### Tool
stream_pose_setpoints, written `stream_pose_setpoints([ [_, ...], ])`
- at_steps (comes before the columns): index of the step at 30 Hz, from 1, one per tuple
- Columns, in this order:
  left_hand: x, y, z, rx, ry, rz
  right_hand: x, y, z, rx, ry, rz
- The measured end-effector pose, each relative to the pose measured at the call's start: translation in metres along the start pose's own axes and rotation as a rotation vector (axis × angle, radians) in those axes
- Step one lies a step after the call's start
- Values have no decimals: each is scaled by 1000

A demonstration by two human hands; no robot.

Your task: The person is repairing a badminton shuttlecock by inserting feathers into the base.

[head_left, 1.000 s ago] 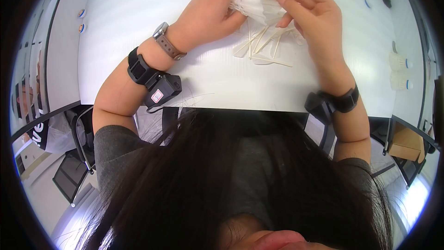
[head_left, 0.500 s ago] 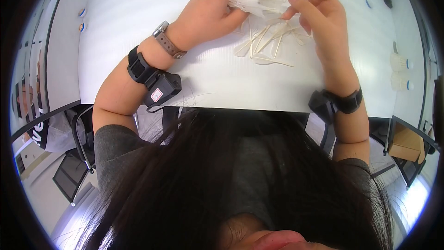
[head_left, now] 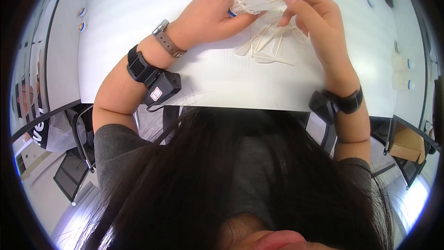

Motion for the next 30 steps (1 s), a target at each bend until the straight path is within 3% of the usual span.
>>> stream_pose_setpoints([
  [3,0,0,0,4,-10,-26,-1,4,-1,-18,-94,-41],
  [10,2,-2,0,-23,-50,-18,2,9,-3,-4,19,-130],
  [19,8,4,3,-439,-195,165,9,12,2,53,178,-211],
  [22,19,2,3,-421,10,-53,7,9,2,187,272,-352],
  [25,28,5,3,-473,81,-70,10,-3,-2,274,439,-537],
  [28,38,8,0,-441,160,-233,10,-16,-3,311,402,-626],
  [30,45,9,0,-466,110,-330,9,-20,-3,344,382,-673],
])
Point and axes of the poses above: each hand's wrist, its own z-axis towards the middle knuckle, its own y-axis out of the back of the hand, x = y × z, the point moved 3 cm from there along z, towards the middle knuckle, and after that the axes turned 6 degrees about z, right-handed, at the moved point
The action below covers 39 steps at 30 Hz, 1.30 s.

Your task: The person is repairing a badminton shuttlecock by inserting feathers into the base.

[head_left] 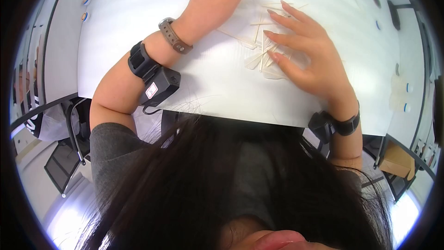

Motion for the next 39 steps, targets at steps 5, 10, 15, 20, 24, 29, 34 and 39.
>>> stream_pose_setpoints([
  [5,0,-9,4,-28,4,-105,-4,1,-4,23,-11,-10],
  [10,0,-9,4,-79,0,-143,-1,1,0,37,1,26],
  [15,2,-6,4,-75,16,-122,6,1,2,44,17,11],
  [20,-3,-6,5,-79,15,-93,0,8,-2,-80,-4,-33],
  [24,4,-4,5,-56,11,-31,-4,11,-4,-192,-34,15],
  [29,9,-1,2,-47,111,17,0,17,-2,-110,-12,88],
  [34,10,1,4,-17,156,-93,10,19,0,48,83,156],
  [39,-1,-6,5,102,221,-239,15,17,-2,139,120,186],
])
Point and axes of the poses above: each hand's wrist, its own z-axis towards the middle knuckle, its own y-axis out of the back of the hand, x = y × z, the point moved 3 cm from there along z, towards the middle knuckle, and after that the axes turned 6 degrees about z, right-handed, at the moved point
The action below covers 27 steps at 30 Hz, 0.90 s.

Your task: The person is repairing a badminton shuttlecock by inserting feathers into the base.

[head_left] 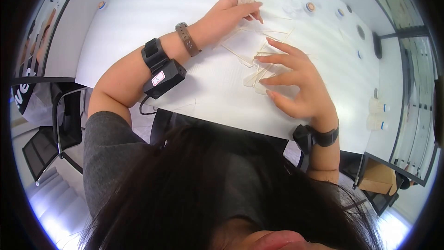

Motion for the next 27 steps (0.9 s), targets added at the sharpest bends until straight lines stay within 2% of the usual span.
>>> stream_pose_setpoints([
  [7,-5,-7,-1,224,68,-178,2,-7,-1,109,16,32],
  [10,-5,-6,0,228,100,-252,3,-8,1,137,6,24],
  [16,-6,-1,2,197,149,-342,1,-8,1,143,-58,73],
  [27,-8,9,-1,-123,57,-158,3,-5,-2,62,-12,142],
])
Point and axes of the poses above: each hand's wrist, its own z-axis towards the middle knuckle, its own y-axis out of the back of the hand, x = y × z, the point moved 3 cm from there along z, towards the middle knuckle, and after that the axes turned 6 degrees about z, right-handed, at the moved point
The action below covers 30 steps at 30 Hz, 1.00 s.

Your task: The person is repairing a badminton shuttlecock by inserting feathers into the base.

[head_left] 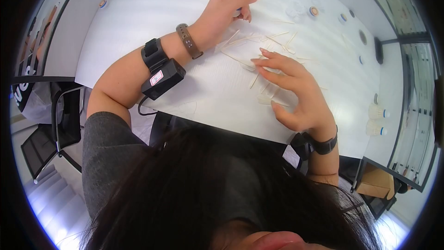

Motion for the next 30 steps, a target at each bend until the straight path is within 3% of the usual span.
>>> stream_pose_setpoints([
  [5,-5,1,-2,-89,-19,114,-7,4,0,-157,-81,127],
  [8,-7,0,-5,-169,-1,191,-23,11,0,-271,-102,496],
  [10,-11,-5,-8,-164,-43,287,-26,12,-1,-394,-135,735],
  [16,-16,-14,-16,9,-328,411,-36,15,-6,-428,-23,1175],
  [19,-18,-18,-23,144,-487,503,-29,9,-1,-433,-21,1149],
  [23,-22,-18,-26,196,-502,747,-21,-2,3,-376,-27,1173],
  [30,-3,-15,-20,178,-440,493,-21,-8,4,-331,-41,1216],
])
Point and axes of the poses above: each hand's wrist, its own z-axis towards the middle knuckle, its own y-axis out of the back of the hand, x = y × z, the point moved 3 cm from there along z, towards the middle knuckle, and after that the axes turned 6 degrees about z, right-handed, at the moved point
